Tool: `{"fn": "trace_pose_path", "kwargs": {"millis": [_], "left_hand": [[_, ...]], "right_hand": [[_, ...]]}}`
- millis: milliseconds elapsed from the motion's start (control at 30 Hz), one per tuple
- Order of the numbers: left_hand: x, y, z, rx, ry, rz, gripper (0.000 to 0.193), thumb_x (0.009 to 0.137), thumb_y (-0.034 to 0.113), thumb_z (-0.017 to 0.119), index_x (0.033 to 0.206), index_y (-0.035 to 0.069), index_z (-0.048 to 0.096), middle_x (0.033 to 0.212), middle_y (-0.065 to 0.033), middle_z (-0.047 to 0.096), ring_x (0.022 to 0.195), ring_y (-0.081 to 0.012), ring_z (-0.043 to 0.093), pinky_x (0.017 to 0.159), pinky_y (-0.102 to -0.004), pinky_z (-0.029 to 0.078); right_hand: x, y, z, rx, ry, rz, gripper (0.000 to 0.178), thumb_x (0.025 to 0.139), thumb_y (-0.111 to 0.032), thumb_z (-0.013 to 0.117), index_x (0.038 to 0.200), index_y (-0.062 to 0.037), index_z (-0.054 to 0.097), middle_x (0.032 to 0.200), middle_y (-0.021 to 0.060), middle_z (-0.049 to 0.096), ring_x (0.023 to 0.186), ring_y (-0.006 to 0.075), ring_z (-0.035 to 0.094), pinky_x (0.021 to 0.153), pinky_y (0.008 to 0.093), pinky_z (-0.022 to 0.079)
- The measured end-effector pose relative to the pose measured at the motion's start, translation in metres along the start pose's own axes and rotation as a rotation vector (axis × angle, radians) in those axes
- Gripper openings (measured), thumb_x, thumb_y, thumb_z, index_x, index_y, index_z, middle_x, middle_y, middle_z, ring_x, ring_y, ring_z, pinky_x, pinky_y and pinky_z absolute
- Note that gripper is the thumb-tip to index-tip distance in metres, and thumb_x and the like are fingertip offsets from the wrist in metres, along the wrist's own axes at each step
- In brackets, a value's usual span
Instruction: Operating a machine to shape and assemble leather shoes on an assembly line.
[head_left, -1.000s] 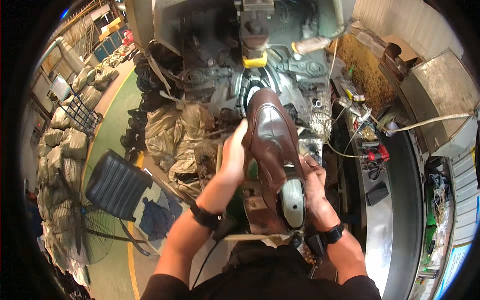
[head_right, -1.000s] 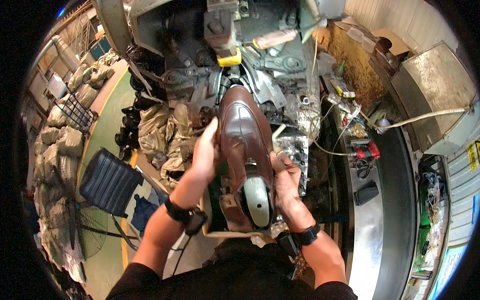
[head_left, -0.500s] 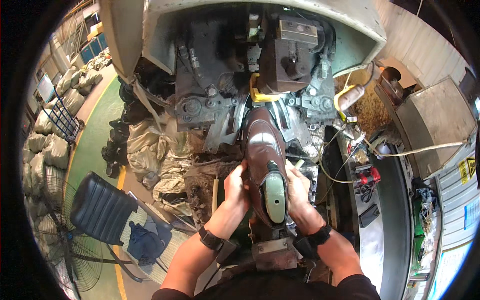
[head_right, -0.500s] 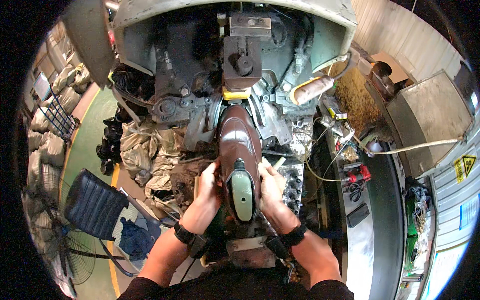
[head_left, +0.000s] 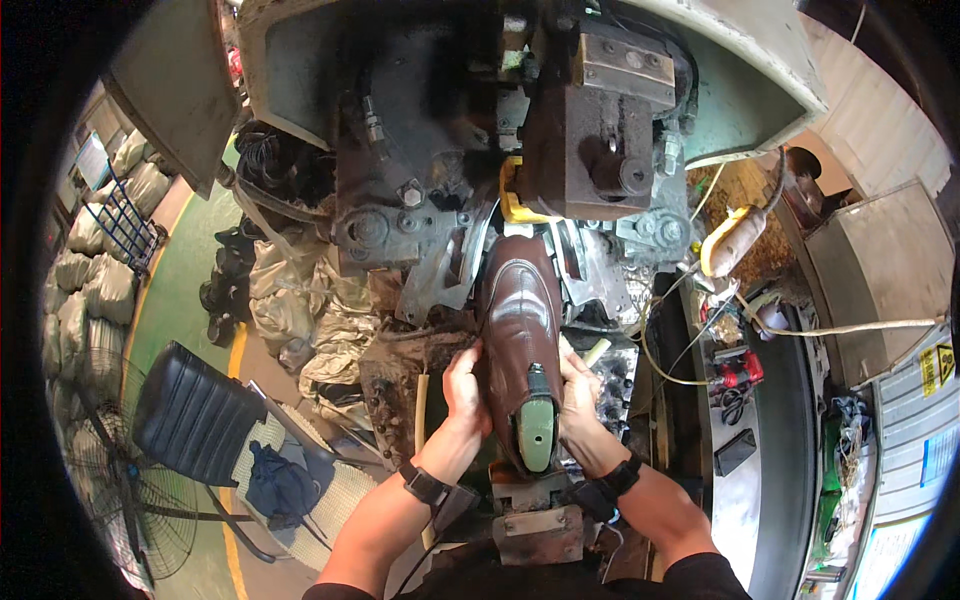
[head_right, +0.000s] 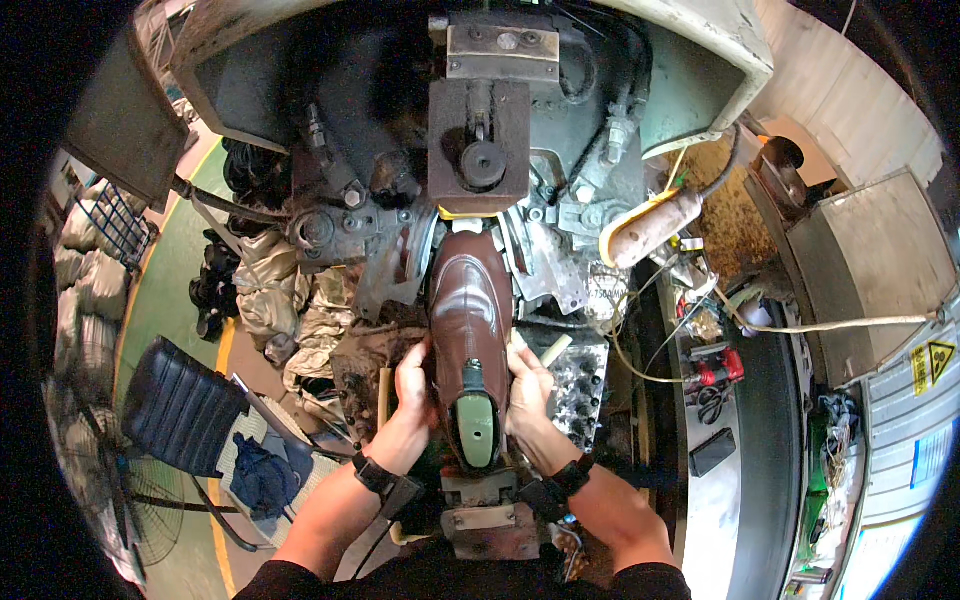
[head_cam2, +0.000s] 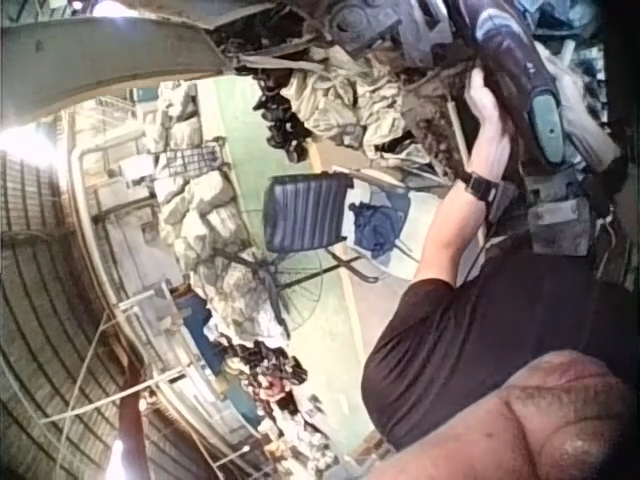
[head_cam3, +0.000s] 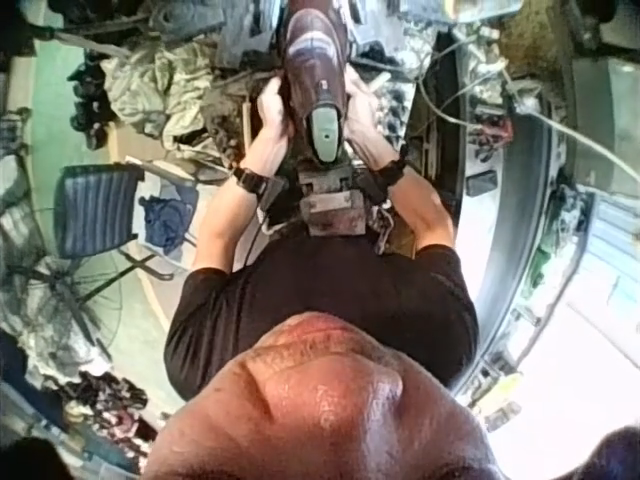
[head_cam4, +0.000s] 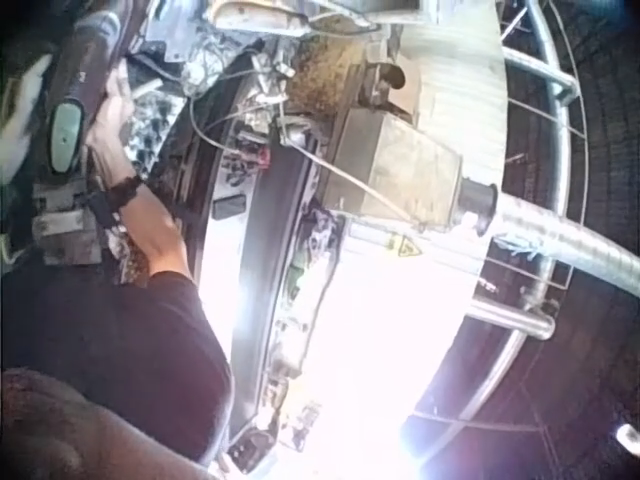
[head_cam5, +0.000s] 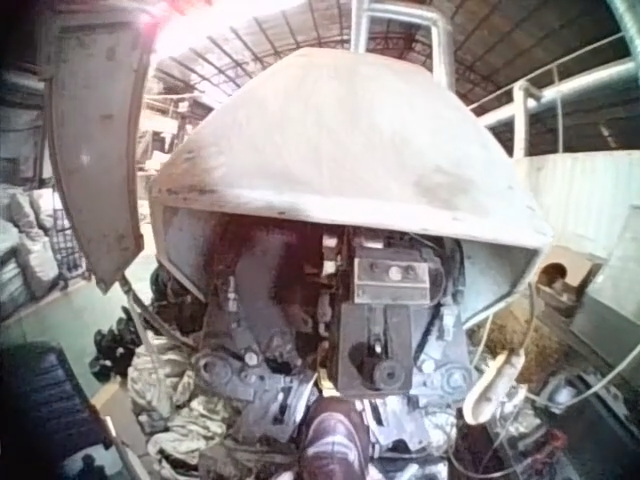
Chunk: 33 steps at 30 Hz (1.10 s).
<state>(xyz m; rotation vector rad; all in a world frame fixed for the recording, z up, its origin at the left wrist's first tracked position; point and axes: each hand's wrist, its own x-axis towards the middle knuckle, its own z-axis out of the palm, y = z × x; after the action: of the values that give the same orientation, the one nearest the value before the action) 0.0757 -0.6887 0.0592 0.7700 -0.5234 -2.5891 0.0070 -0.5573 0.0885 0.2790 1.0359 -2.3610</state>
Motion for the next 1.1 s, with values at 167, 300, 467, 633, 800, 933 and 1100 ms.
{"fn": "trace_pose_path", "kwargs": {"millis": [167, 300, 467, 633, 800, 933, 1100], "left_hand": [[0.014, -0.009, -0.006, 0.203, 0.075, 0.128, 0.022, 0.103, 0.015, 0.050, 0.109, 0.001, 0.066, 0.108, -0.0114, 0.071, 0.093, -0.0220, 0.071, 0.082, -0.0374, 0.060], [0.009, -0.006, 0.000, 0.220, 0.046, 0.159, 0.019, 0.104, 0.015, 0.050, 0.105, 0.003, 0.065, 0.105, -0.0104, 0.070, 0.092, -0.0218, 0.070, 0.082, -0.0390, 0.060], [-0.003, 0.004, 0.021, 0.107, 0.036, 0.039, 0.016, 0.103, 0.012, 0.050, 0.105, 0.003, 0.063, 0.106, -0.0105, 0.069, 0.094, -0.0226, 0.070, 0.085, -0.0422, 0.061], [0.002, 0.001, 0.011, 0.121, 0.021, 0.026, 0.026, 0.104, 0.023, 0.056, 0.116, 0.002, 0.065, 0.111, -0.0103, 0.069, 0.100, -0.0201, 0.068, 0.086, -0.0369, 0.057], [-0.002, 0.026, -0.023, 0.562, 0.143, 0.276, 0.035, 0.099, 0.024, 0.068, 0.124, -0.001, 0.065, 0.115, -0.0077, 0.070, 0.102, -0.0174, 0.066, 0.089, -0.0322, 0.053], [-0.011, 0.066, -0.117, 0.626, 0.397, 0.575, 0.034, 0.096, 0.015, 0.071, 0.124, -0.004, 0.064, 0.114, -0.0097, 0.070, 0.106, -0.0188, 0.064, 0.096, -0.0315, 0.049], [0.023, 0.066, -0.241, 0.969, 0.471, 0.413, 0.034, 0.092, 0.014, 0.071, 0.121, -0.004, 0.068, 0.123, -0.0141, 0.070, 0.110, -0.0241, 0.065, 0.098, -0.0345, 0.049]], "right_hand": [[0.020, 0.011, -0.009, -0.011, -0.029, -0.096, 0.029, 0.098, -0.006, 0.065, 0.126, 0.0004, 0.064, 0.113, 0.0093, 0.072, 0.094, 0.0194, 0.071, 0.083, 0.0331, 0.060], [0.024, 0.007, -0.007, 0.003, -0.028, -0.081, 0.027, 0.096, -0.007, 0.068, 0.123, 0.0001, 0.065, 0.108, 0.0113, 0.073, 0.089, 0.0189, 0.072, 0.076, 0.0323, 0.062], [0.014, 0.001, -0.003, 0.015, 0.000, -0.017, 0.024, 0.097, -0.010, 0.068, 0.119, 0.0000, 0.066, 0.104, 0.0110, 0.073, 0.085, 0.0185, 0.073, 0.074, 0.0318, 0.062], [0.010, -0.004, 0.001, 0.020, 0.007, 0.011, 0.023, 0.098, -0.012, 0.068, 0.118, 0.0002, 0.067, 0.105, 0.0090, 0.074, 0.084, 0.0175, 0.072, 0.074, 0.0318, 0.062], [0.006, -0.036, -0.032, -0.265, -0.062, 0.068, 0.037, 0.102, -0.020, 0.064, 0.133, -0.0005, 0.060, 0.104, 0.0103, 0.074, 0.085, 0.0174, 0.071, 0.077, 0.0315, 0.061], [0.035, -0.087, -0.160, -0.720, 0.147, -0.105, 0.063, 0.097, -0.017, 0.067, 0.150, 0.0025, 0.040, 0.116, 0.0192, 0.071, 0.100, 0.0208, 0.070, 0.088, 0.0331, 0.057], [0.086, -0.051, -0.257, -0.692, 0.238, -0.086, 0.092, 0.089, -0.008, 0.070, 0.161, -0.0004, 0.014, 0.146, 0.0223, 0.053, 0.128, 0.0313, 0.055, 0.105, 0.0419, 0.044]]}}
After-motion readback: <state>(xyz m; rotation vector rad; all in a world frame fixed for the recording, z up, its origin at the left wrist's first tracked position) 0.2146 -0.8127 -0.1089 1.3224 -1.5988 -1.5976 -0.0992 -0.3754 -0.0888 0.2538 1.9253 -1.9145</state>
